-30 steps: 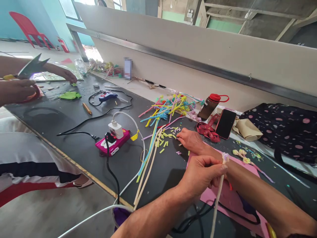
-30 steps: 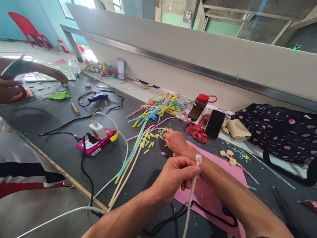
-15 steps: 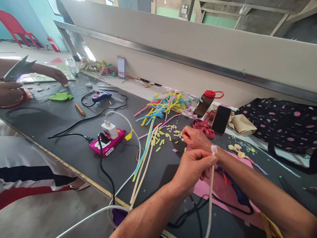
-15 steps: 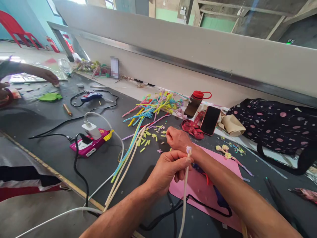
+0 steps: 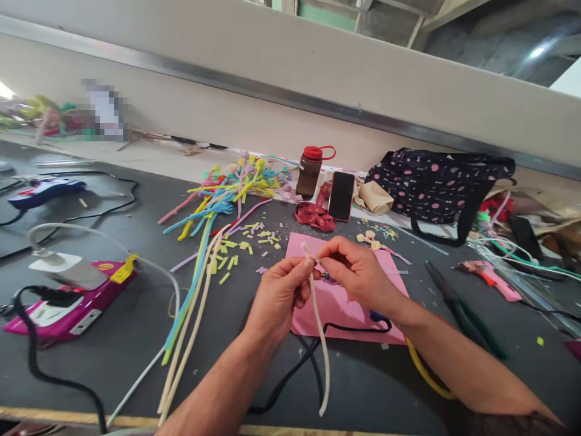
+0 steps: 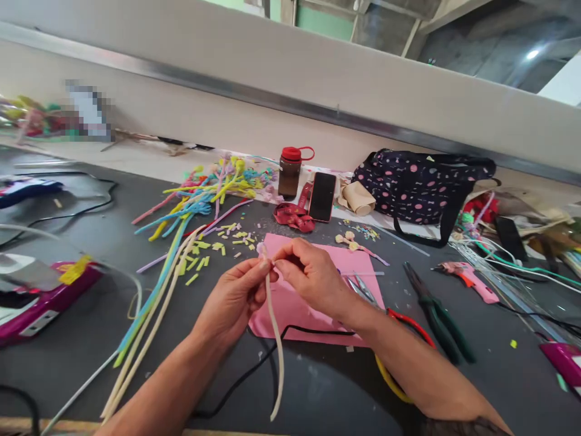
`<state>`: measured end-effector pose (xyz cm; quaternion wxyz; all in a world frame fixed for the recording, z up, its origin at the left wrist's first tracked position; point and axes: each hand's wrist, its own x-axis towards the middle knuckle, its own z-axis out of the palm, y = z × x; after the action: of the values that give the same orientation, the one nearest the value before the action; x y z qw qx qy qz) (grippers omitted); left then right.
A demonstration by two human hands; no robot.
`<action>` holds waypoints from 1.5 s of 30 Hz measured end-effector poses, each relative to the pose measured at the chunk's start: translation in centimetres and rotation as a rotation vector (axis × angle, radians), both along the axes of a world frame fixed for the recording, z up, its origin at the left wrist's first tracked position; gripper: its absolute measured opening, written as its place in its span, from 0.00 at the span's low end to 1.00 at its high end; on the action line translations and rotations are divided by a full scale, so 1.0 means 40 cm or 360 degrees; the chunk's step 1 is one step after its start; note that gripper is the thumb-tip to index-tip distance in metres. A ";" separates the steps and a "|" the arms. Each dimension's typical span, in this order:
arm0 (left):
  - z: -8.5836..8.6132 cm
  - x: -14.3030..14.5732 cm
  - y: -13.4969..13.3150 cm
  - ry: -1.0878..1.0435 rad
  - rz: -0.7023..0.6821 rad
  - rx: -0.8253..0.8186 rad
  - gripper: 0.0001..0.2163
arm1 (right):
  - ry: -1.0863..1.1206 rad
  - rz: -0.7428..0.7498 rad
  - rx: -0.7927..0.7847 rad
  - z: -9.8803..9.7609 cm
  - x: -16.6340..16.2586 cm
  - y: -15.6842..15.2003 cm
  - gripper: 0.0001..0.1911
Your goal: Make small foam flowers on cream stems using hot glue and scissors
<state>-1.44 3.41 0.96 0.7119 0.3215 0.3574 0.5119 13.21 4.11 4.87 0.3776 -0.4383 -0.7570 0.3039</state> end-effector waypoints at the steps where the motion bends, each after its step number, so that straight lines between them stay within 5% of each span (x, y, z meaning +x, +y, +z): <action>1: -0.001 0.001 0.000 -0.0010 -0.0003 -0.0001 0.10 | 0.0020 0.0006 0.0003 0.002 -0.001 -0.006 0.05; 13: 0.006 0.002 0.003 0.0019 0.0064 -0.0054 0.09 | 0.0017 -0.0054 0.0235 -0.016 -0.010 0.021 0.07; 21: 0.008 0.001 0.005 -0.0041 0.0046 -0.0076 0.09 | -0.0098 0.0138 0.0469 0.006 -0.004 0.006 0.08; 31: -0.009 0.002 0.003 -0.0093 0.0068 -0.0086 0.10 | -0.0155 -0.0091 0.0184 0.017 0.030 -0.011 0.10; 38: -0.022 0.012 -0.002 -0.0058 -0.0011 -0.0033 0.09 | 0.0047 0.0030 -0.0210 0.003 0.029 -0.009 0.08; 45: -0.021 0.017 -0.008 -0.0033 -0.0082 -0.0051 0.09 | -0.0005 0.0068 -0.0172 0.004 0.028 -0.005 0.03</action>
<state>-0.74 3.09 0.11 0.7335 0.3140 0.3498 0.4909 14.32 3.89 5.05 0.3456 -0.4422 -0.7492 0.3517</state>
